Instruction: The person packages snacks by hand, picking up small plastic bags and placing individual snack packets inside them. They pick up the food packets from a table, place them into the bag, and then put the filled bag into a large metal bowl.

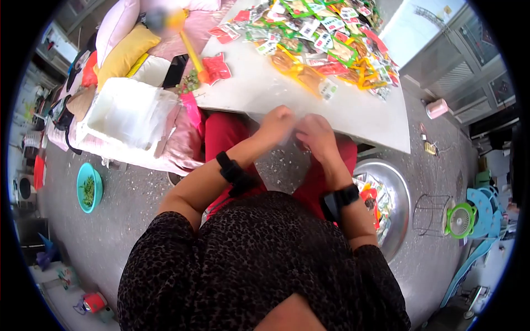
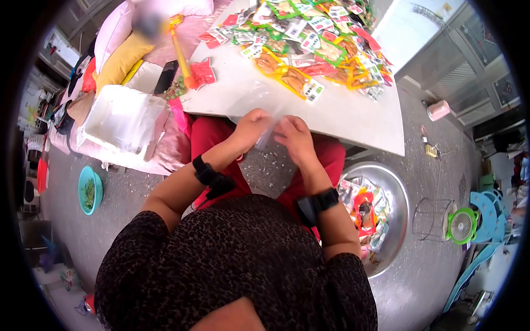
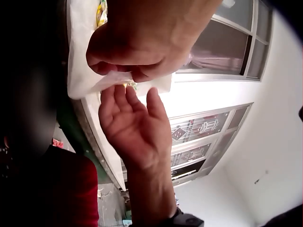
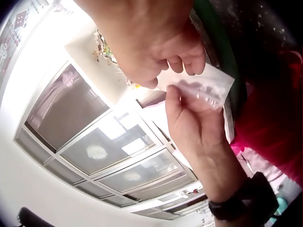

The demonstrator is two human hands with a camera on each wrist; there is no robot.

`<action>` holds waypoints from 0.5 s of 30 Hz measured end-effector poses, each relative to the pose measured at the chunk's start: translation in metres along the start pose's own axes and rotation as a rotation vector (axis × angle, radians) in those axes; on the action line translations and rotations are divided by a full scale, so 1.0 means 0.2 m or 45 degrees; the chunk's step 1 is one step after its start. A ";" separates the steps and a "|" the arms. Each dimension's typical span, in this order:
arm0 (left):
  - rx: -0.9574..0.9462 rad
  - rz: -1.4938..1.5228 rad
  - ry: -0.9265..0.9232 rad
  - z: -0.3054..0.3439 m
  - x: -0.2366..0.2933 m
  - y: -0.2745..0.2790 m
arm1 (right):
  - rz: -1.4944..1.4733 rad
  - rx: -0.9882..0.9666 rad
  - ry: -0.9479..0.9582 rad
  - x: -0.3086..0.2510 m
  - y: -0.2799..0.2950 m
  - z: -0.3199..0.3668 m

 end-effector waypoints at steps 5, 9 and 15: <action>-0.178 -0.016 0.043 0.06 0.04 -0.12 | -0.140 -0.054 -0.004 0.07 -0.01 -0.06; -0.181 -0.015 0.099 0.03 0.00 -0.12 | -0.178 -0.034 -0.022 0.08 0.01 -0.07; -0.257 0.266 0.211 0.03 0.01 -0.10 | -0.281 -0.099 -0.078 0.05 -0.04 -0.08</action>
Point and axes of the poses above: each hand's wrist, its own z-axis away from the middle knuckle, its own y-axis out of the back of the hand, x = y × z, the point moved 10 cm from there along -z, towards the middle knuckle, and after that the axes turned 12 degrees about -z, right-handed, at the moved point
